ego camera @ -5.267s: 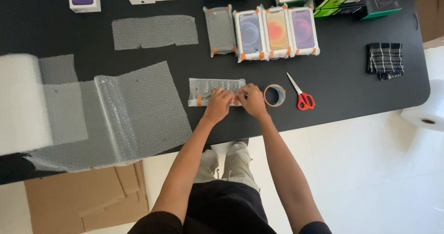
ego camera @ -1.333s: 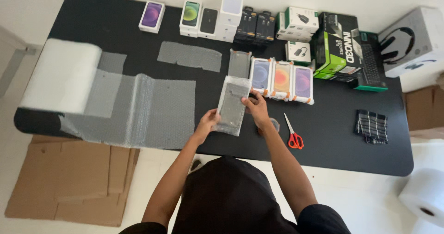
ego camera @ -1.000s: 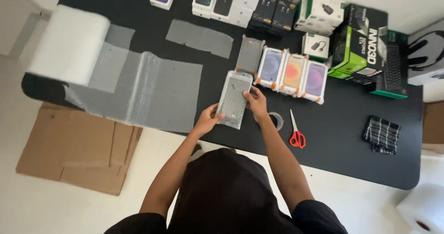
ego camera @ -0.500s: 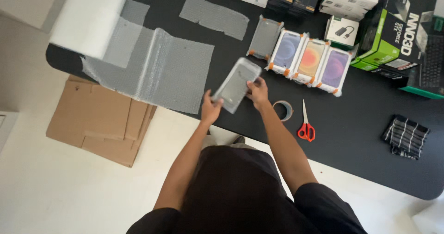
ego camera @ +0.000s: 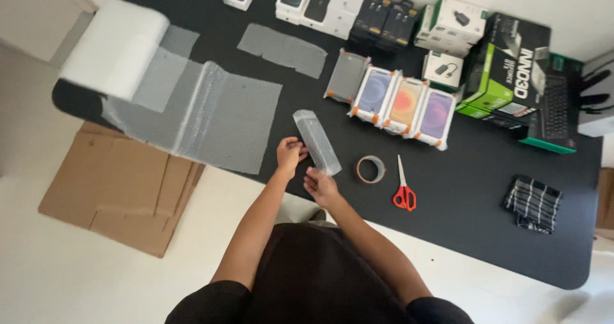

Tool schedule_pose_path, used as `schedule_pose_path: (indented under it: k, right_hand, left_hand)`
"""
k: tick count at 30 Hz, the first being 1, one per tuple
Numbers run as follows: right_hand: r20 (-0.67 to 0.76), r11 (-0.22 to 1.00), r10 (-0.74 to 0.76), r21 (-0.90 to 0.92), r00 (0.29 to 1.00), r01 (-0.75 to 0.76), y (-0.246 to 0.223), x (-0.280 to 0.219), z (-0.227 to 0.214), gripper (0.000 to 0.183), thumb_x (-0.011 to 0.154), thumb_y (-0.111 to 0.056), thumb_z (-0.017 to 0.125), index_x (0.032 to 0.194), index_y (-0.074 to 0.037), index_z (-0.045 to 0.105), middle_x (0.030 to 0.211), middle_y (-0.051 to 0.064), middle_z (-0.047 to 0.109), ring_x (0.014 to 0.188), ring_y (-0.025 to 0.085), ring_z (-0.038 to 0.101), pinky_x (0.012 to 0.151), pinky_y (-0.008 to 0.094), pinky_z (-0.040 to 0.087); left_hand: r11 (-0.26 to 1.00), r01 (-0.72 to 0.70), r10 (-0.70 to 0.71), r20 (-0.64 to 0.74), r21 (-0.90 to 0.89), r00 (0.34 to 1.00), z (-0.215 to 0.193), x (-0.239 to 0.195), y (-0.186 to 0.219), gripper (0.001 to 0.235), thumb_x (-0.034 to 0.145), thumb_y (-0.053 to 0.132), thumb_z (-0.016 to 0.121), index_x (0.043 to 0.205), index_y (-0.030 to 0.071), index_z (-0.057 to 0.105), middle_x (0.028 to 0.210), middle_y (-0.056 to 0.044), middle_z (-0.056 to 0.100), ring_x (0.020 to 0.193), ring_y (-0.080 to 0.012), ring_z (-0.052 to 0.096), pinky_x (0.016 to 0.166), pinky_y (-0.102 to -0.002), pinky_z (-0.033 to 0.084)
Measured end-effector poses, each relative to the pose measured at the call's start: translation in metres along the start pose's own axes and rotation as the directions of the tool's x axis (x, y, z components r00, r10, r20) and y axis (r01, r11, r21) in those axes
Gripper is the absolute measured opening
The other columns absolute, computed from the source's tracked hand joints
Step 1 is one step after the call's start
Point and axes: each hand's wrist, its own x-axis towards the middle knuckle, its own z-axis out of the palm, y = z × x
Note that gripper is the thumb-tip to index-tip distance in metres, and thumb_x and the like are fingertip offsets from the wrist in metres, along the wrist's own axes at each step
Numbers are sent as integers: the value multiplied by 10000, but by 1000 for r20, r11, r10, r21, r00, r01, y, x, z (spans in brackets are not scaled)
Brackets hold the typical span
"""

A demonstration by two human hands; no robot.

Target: The person packages electronic devices by placing protective film over smartphone screens, cutting and applying tape by hand and with scissors, and wrapping devices in bubble wrap.

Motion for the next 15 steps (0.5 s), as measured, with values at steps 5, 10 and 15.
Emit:
schedule_pose_path:
  k: [5,10,15]
  right_hand:
    - [-62,972,-54,-234,997,38,7,-11,7,286,913,-153,792,1174,-141,678,1026,18,767,816,176,749,753,324,669]
    - [106,703,36,-709,994,50,-47,-98,25,487,832,-301,858,1262,-107,734,1073,74,810,780,139,764,734,301,659]
    - [232,564,-139,-781,963,269,-58,-60,8,279,903,-249,726,1052,-22,790,892,191,789,560,205,714,494,270,598]
  left_hand:
    - [889,69,-80,5,452,997,11,-16,15,402,1103,390,475,1452,205,549,1401,-85,614,1328,-271,610,1027,-463,591]
    - [888,96,-39,-135,449,990,10,22,-6,429,1079,463,480,1386,166,524,1327,-107,651,1285,-308,636,1025,-468,564]
    - [769,20,42,-82,639,996,-4,86,-24,450,1087,441,449,1373,143,627,1326,-153,700,1320,-366,627,1089,-518,533]
